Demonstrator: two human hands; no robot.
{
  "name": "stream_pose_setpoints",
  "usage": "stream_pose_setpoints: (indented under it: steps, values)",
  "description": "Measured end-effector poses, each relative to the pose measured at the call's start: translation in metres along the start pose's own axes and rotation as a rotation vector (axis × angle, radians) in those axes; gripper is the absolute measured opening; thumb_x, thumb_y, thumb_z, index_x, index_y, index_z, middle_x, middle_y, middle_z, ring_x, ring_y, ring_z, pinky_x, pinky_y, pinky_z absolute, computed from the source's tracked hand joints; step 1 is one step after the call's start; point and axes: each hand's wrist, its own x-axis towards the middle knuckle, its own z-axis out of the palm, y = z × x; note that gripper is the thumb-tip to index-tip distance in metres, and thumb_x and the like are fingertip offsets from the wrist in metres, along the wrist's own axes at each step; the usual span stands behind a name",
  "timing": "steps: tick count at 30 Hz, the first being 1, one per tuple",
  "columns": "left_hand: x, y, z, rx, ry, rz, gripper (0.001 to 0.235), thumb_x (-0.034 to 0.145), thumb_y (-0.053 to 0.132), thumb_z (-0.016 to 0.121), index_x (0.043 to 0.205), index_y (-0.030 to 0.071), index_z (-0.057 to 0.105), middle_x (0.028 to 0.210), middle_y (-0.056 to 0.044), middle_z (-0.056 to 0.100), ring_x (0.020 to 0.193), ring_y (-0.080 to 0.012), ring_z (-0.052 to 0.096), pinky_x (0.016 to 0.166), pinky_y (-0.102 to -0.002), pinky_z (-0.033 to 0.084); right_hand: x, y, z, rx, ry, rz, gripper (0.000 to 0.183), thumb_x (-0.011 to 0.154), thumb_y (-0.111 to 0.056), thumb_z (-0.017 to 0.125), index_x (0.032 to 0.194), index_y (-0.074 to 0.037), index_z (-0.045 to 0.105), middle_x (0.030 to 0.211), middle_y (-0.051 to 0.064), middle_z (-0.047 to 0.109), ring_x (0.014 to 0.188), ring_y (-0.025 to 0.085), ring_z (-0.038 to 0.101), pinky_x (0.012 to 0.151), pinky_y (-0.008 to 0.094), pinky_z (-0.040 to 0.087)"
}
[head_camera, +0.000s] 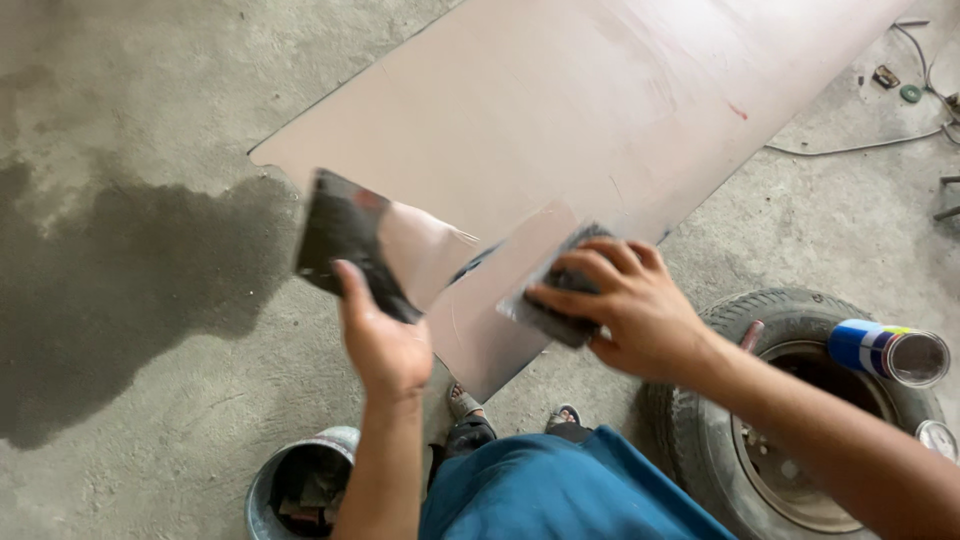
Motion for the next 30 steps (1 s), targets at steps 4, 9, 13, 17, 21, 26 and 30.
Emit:
stream_pose_setpoints:
  steps: [4,9,13,17,21,26,30]
  values:
    - [-0.001,0.025,-0.013,-0.073,-0.103,0.138,0.069,0.106,0.045,0.046,0.159,0.005,0.028,0.161,-0.007,0.04,0.15,-0.0226,0.038,0.127,-0.044,0.03,0.031,0.027,0.001,-0.035,-0.059,0.051,0.066,0.073,-0.015,0.074,0.135,-0.036,0.064,0.137,0.007,0.057,0.135,0.03,0.042,0.108,0.056,0.033]
    - [-0.009,0.026,-0.023,-0.082,-0.091,0.183,0.065,0.108,0.042,0.044,0.159,0.006,0.029,0.162,-0.006,0.039,0.15,-0.0196,0.038,0.128,-0.043,0.028,0.056,0.034,-0.002,-0.046,-0.136,0.08,0.065,0.073,-0.015,0.074,0.134,-0.037,0.065,0.135,0.002,0.058,0.136,0.027,0.043,0.108,0.053,0.034]
    - [-0.007,0.026,-0.027,-0.099,-0.052,0.167,0.065,0.107,0.043,0.046,0.159,0.006,0.031,0.161,-0.006,0.04,0.149,-0.0197,0.039,0.127,-0.042,0.029,0.063,0.036,-0.002,-0.053,-0.22,0.127,0.064,0.074,-0.016,0.074,0.133,-0.039,0.065,0.135,0.001,0.058,0.135,0.025,0.044,0.108,0.051,0.035]
    - [-0.008,0.025,-0.029,-0.101,-0.034,0.151,0.066,0.106,0.044,0.046,0.158,0.006,0.031,0.161,-0.006,0.04,0.149,-0.0203,0.039,0.127,-0.042,0.03,0.031,0.028,0.01,-0.026,-0.208,0.108,0.074,0.072,-0.015,0.074,0.14,-0.04,0.063,0.138,0.005,0.055,0.132,0.03,0.042,0.108,0.055,0.03]
    - [-0.008,0.026,-0.026,-0.081,-0.053,0.18,0.067,0.107,0.043,0.046,0.16,0.006,0.029,0.163,-0.007,0.038,0.151,-0.0202,0.037,0.128,-0.043,0.028,-0.028,0.007,0.034,0.014,0.013,0.022,0.075,0.065,-0.012,0.071,0.136,-0.035,0.061,0.139,0.007,0.054,0.135,0.034,0.04,0.112,0.057,0.028]
    - [-0.01,0.021,-0.021,-0.049,-0.072,0.18,0.068,0.107,0.044,0.046,0.16,0.007,0.027,0.164,-0.007,0.036,0.152,-0.0211,0.036,0.129,-0.044,0.028,-0.077,-0.005,0.056,0.038,0.053,0.069,0.084,0.057,-0.009,0.069,0.137,-0.032,0.061,0.142,0.008,0.051,0.138,0.034,0.04,0.113,0.057,0.028]
    - [-0.011,0.021,-0.021,-0.053,-0.073,0.177,0.069,0.107,0.044,0.046,0.16,0.006,0.026,0.164,-0.007,0.035,0.153,-0.021,0.035,0.129,-0.044,0.027,-0.079,-0.002,0.038,-0.01,-0.032,0.079,0.082,0.057,-0.014,0.072,0.136,-0.034,0.061,0.137,0.007,0.053,0.133,0.033,0.041,0.107,0.058,0.03]
